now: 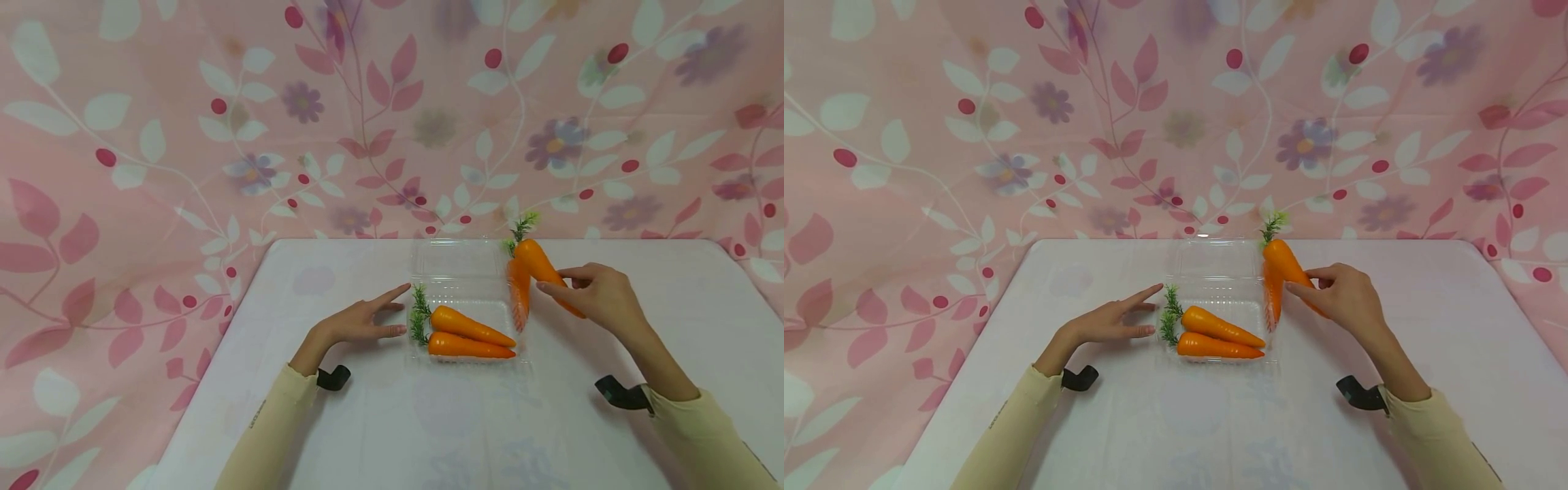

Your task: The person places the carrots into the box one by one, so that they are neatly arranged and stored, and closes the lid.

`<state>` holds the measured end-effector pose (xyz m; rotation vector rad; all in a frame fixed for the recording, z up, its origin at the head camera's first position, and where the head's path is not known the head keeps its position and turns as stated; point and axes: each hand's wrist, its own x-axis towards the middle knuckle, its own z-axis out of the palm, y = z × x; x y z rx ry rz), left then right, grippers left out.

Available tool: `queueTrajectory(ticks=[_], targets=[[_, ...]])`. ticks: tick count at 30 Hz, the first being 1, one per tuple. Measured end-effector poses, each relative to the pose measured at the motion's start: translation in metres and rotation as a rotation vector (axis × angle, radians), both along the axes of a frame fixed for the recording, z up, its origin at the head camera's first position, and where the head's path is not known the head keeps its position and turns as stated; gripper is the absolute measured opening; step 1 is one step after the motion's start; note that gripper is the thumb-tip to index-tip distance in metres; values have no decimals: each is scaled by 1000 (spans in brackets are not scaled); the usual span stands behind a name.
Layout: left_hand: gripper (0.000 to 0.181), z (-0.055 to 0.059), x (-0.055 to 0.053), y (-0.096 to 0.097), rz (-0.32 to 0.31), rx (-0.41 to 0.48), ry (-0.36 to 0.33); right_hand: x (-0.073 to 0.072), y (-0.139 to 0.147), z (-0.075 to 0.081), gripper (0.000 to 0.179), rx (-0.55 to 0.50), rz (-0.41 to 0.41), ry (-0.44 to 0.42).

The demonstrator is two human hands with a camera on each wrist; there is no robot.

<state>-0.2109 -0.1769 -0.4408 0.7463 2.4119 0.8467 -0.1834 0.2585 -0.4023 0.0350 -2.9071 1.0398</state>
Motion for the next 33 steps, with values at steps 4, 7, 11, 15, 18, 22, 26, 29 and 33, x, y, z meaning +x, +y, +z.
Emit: queueTrajectory(ticks=[4,7,11,15,18,22,26,29,33], targets=[[86,0,0,0,0,3,-8,1,-3,2,66,-24,12,19],[86,0,0,0,1,1,-10,1,-5,3,66,-31,22,24],[86,0,0,0,3,-5,-5,1,-9,3,65,-35,32,29],[85,-1,0,0,1,-6,1,1,-13,4,62,-55,46,43],[85,0,0,-1,-2,0,1,2,-16,4,58,-71,53,59],[86,1,0,-1,-9,7,4,2,-21,4,56,-76,56,68],[86,2,0,-1,-13,5,8,1,-25,3,57,-79,63,57],[86,2,0,-1,-18,3,14,1,-28,3,58,-81,67,52],[85,1,-1,-1,-18,-3,14,1,-32,2,58,-79,77,59]])
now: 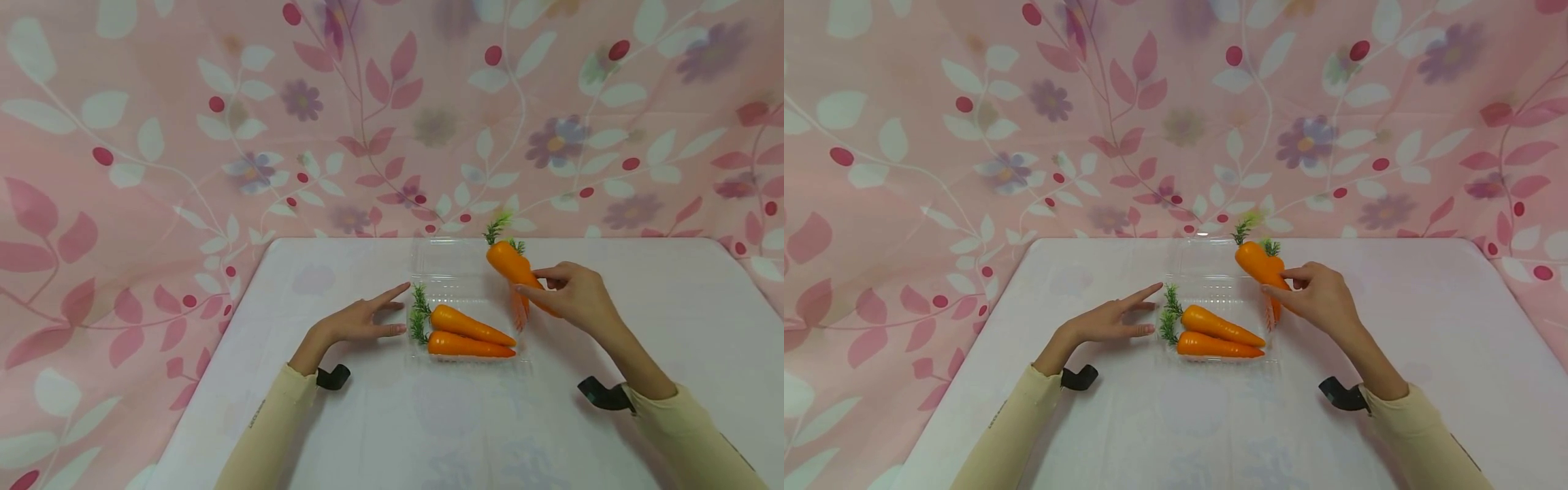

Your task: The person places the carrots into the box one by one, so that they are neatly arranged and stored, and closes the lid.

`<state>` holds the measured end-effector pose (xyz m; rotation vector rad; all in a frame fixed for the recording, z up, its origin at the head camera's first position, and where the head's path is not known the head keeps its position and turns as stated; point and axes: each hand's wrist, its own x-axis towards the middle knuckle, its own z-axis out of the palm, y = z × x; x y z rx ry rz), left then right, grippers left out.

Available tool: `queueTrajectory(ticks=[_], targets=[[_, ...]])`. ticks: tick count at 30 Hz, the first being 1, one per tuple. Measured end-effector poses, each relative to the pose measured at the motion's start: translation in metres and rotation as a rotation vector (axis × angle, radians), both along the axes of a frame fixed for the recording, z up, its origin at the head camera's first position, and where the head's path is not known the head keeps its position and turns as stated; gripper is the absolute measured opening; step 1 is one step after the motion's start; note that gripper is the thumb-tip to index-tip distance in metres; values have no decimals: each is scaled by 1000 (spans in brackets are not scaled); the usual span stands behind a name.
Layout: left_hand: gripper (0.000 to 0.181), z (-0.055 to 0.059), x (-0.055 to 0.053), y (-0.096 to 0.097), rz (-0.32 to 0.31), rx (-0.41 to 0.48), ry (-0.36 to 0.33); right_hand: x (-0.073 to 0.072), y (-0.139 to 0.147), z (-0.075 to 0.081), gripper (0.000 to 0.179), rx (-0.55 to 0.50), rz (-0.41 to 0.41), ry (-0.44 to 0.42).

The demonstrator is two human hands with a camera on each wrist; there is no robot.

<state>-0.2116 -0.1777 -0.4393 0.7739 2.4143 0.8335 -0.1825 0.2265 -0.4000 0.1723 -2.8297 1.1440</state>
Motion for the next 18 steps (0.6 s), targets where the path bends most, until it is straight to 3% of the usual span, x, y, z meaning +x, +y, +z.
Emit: queueTrajectory(ticks=[18], targets=[[85,-2,-1,0,12,-5,-14,-2,-14,2,49,5,51,37]])
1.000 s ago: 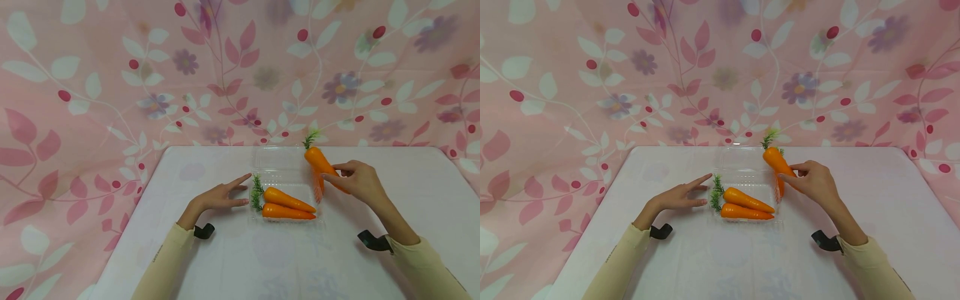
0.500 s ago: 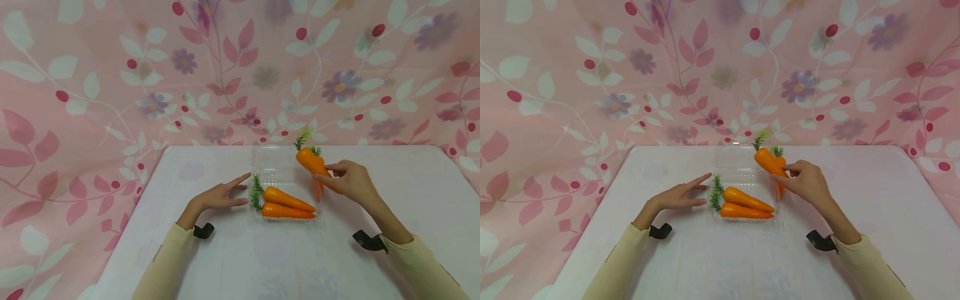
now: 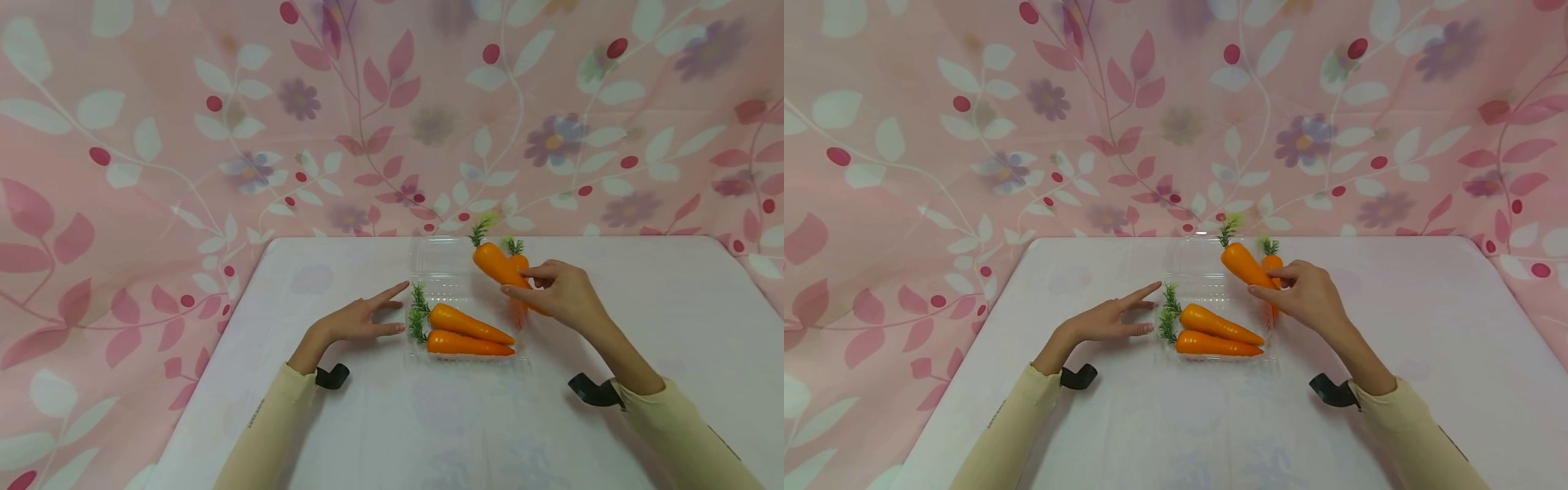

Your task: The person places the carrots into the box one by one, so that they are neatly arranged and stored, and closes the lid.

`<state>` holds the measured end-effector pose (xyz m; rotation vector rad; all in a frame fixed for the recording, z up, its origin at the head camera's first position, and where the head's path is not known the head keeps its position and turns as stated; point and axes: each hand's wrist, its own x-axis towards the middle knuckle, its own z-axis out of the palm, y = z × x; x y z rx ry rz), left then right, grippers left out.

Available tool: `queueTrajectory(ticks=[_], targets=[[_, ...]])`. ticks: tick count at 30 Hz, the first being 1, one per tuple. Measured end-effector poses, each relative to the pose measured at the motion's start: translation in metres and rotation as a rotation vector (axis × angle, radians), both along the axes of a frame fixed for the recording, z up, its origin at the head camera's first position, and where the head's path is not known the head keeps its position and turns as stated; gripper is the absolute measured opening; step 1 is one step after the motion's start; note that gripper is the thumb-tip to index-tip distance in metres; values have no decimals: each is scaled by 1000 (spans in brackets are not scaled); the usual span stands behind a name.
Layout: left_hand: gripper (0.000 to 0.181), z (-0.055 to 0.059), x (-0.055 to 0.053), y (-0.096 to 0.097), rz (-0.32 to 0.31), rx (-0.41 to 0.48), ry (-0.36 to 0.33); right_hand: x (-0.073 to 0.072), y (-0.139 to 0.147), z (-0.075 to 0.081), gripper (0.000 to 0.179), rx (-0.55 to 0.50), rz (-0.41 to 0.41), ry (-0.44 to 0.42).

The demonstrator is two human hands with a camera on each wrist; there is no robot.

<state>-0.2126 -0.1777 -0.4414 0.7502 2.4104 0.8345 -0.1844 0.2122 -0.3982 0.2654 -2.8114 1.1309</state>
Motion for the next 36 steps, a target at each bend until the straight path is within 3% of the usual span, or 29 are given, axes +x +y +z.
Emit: queueTrajectory(ticks=[36], targets=[[85,-1,1,1,8,-6,2,-4,-28,-5,57,-29,54,-61]])
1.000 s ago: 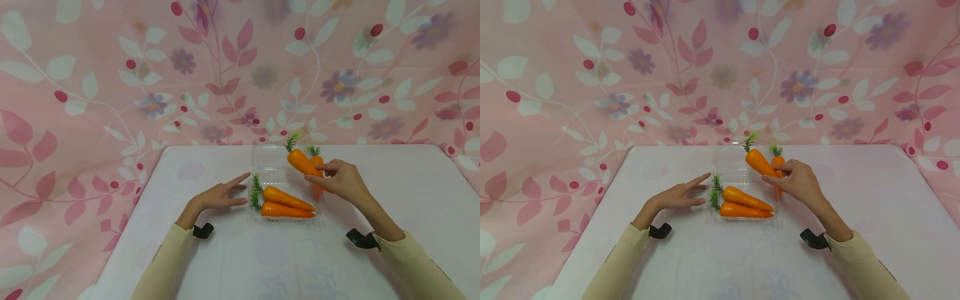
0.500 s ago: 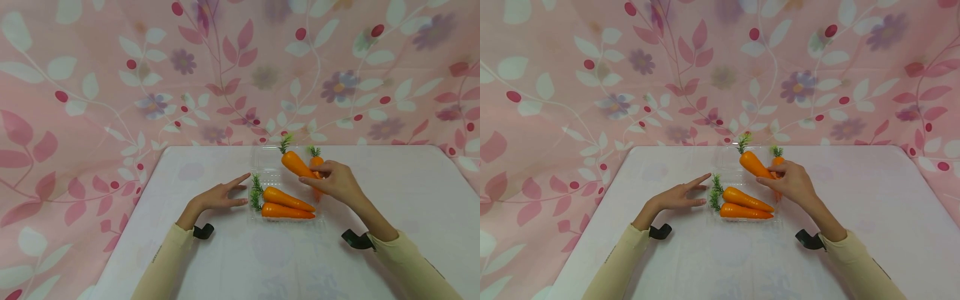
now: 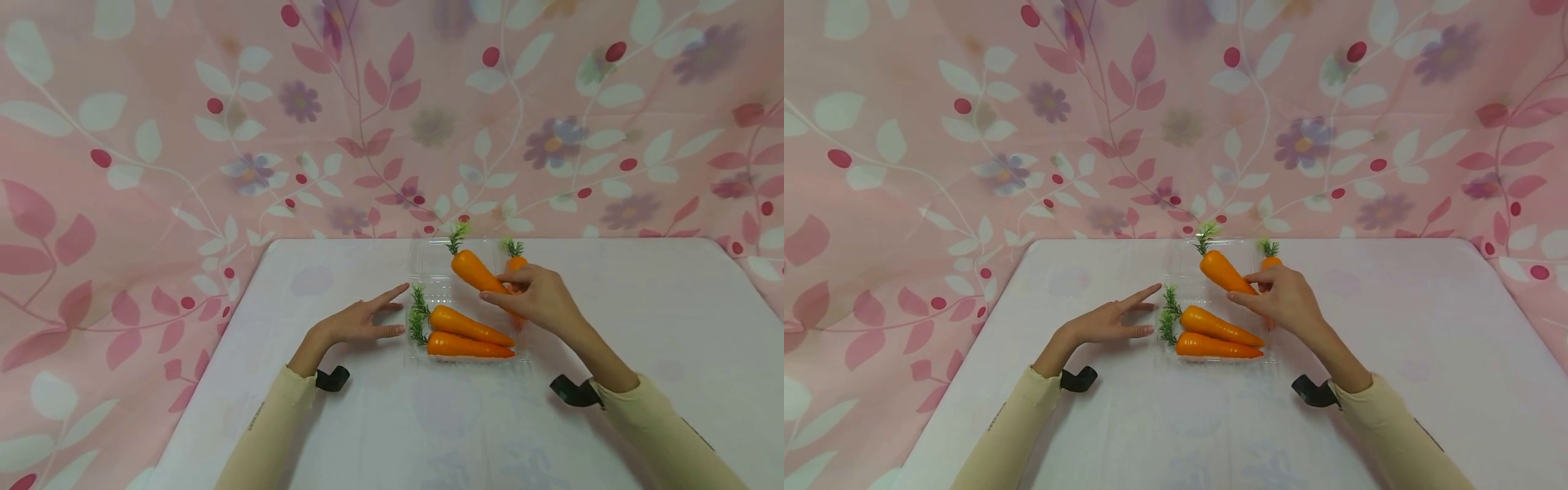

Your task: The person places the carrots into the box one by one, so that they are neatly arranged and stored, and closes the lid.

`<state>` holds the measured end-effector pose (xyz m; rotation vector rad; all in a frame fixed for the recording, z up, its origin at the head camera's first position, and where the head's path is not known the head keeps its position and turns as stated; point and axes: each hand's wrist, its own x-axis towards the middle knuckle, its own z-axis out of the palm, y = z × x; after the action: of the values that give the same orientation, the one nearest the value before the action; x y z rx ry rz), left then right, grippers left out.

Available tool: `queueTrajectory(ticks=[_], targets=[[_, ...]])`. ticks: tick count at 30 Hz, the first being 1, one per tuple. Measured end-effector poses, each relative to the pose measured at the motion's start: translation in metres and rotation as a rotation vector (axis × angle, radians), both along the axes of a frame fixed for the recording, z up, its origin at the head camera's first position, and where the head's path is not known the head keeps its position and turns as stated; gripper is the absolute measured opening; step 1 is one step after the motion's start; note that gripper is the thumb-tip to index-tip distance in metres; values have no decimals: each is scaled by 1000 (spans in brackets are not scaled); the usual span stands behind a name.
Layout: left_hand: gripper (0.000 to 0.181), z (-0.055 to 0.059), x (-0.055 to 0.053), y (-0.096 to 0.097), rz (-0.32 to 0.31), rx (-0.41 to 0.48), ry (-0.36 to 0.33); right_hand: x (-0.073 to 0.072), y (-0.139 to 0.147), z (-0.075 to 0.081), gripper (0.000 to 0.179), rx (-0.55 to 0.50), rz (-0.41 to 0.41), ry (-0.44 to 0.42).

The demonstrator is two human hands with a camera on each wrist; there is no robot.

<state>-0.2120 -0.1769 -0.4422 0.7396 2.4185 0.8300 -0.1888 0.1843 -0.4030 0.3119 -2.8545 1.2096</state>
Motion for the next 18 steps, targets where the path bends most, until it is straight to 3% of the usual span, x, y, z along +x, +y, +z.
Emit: queueTrajectory(ticks=[18], targets=[[85,1,0,0,-3,-2,-4,-3,-9,-5,45,29,23,28]])
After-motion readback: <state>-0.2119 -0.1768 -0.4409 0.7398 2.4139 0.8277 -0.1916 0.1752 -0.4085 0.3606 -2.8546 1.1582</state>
